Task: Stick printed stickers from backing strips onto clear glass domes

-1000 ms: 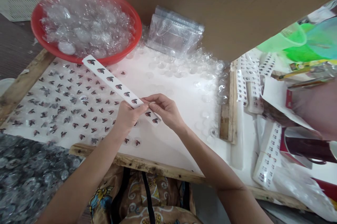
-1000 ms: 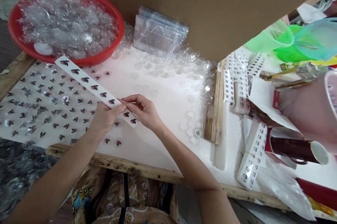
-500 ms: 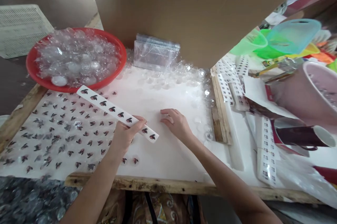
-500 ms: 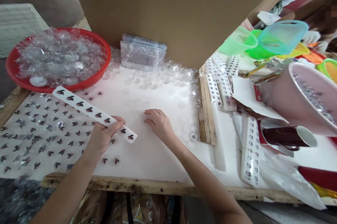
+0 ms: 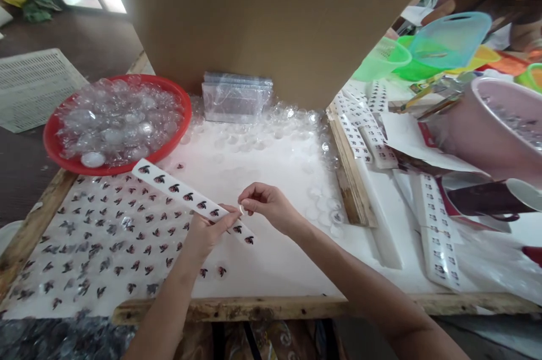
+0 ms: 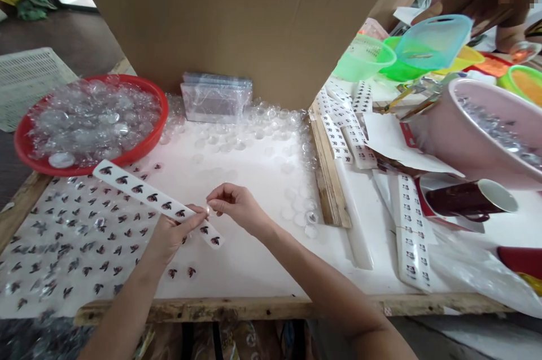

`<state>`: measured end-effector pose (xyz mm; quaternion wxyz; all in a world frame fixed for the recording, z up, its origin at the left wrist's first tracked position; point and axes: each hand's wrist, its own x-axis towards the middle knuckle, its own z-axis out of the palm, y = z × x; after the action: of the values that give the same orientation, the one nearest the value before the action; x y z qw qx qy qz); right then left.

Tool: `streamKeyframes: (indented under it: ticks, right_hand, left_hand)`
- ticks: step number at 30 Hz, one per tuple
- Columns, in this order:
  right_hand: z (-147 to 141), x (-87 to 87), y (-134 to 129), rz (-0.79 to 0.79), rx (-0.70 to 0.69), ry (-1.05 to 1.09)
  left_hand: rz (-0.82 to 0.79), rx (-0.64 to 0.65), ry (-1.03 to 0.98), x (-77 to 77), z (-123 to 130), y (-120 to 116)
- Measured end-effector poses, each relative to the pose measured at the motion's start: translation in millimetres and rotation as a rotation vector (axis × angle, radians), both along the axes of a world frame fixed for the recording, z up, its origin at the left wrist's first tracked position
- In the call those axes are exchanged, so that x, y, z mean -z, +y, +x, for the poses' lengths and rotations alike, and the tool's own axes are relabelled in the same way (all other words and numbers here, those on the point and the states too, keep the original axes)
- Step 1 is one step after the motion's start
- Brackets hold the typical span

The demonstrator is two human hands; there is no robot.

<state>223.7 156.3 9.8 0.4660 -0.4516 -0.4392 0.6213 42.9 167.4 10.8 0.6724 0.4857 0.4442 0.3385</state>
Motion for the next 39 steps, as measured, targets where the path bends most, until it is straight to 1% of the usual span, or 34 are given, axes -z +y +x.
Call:
streamKeyframes:
  ticks: [2,4,6,8,10,12,13,15,18,21,23,26,28,29,31,34,36,39]
  right_hand:
    - [12.6,3.8,6.5,-0.029,0.059,-0.035]
    - [30.0,10.2,13.1,-0.042,0.149,-0.157]
    - [46.7,18.9,18.1,-0.051,0.274,-0.378]
    - [58.6,27.4,20.4,-0.027,0.333,-0.615]
    - [64.6,32.6,21.8,0.047,0.286,-0.788]
    - [66.8,32.9,26.6,0.131,0.226,-0.894]
    - [67.4,31.7,31.8,0.163,0.221,-0.937]
    - [68.7,28.7,48.7,0.222,0.257,-1.011]
    - [70.8,28.1,83.0,0.319,0.302,-1.139]
    - [69.9,34.5,108.6,0.334,0.217,-1.291]
    - [68.2,40.2,114.2,0.346,0.162,-1.349]
    - [68.3,44.3,110.4,0.397,0.161,-1.348]
    - [71.7,41.9,105.9,0.366,0.199,-1.281]
    - [74.3,39.4,104.0,0.315,0.222,-1.225]
    - [80.9,32.7,101.0,0.142,0.249,-1.073]
    - [91.5,22.7,96.2,-0.14,0.224,-0.815]
    - [97.2,17.9,91.7,-0.231,0.198,-0.709]
    - [102.4,13.2,82.9,-0.273,0.202,-0.71]
  left_hand:
    - [-0.002,-0.028,0.077,3.2,-0.6,0.7]
    - [-0.003,-0.031,0.13,5.2,-0.5,1.1]
    - [-0.016,-0.018,0.146,5.9,-0.3,1.2]
    - [-0.03,-0.025,0.142,6.1,-0.3,1.1]
    - [-0.037,-0.042,0.139,6.4,-0.5,0.9]
    - [-0.041,-0.056,0.139,7.0,-0.7,0.9]
    - [-0.043,-0.059,0.138,7.5,-0.8,0.8]
    - [-0.049,-0.059,0.133,8.7,-1.0,1.0]
    - [-0.063,-0.065,0.13,10.4,-1.4,2.0]
    - [-0.079,-0.085,0.135,10.9,-2.0,3.8]
    - [-0.088,-0.096,0.136,10.4,-2.3,4.6]
    - [-0.098,-0.097,0.133,9.6,-2.4,4.4]
    - [-0.107,-0.093,0.136,9.4,-2.1,3.7]
    - [-0.11,-0.093,0.138,9.2,-2.0,3.3]
    - [-0.114,-0.094,0.139,8.5,-1.5,2.9]
    - [-0.107,-0.108,0.131,6.7,-0.7,2.7]
    - [-0.104,-0.115,0.13,5.7,-0.3,2.9]
    - [-0.105,-0.112,0.139,5.7,0.3,3.2]
